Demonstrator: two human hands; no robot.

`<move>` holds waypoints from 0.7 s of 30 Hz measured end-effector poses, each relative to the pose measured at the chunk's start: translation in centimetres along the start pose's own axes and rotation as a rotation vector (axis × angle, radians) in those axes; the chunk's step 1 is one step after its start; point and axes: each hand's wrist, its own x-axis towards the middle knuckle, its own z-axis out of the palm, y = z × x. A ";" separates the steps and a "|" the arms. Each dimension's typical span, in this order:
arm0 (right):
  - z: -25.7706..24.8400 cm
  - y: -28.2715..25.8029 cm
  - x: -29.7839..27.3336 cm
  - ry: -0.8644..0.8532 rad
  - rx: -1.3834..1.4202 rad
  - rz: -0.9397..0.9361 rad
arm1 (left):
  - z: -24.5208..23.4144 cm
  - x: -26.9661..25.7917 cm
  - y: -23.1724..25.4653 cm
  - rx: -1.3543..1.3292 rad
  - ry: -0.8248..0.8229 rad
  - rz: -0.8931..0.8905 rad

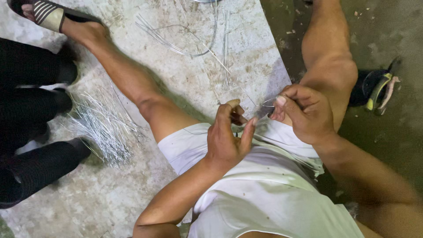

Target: The person sits on the floor and repeatedly twists thin metal wires into loops using pliers. They pick up wires, bend them into loops, and tighten the loops with pliers, then place the finished pieces aside.

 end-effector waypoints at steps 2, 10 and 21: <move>-0.1 0.0 0.1 -0.043 0.038 -0.013 | -0.3 0.5 0.0 0.213 0.002 0.173; 0.3 0.3 0.8 -0.028 0.104 0.024 | -0.3 2.6 -2.4 0.515 0.016 0.516; -2.6 -1.1 3.4 -0.108 0.080 -0.076 | 1.4 4.5 -6.5 -0.288 -0.501 -0.010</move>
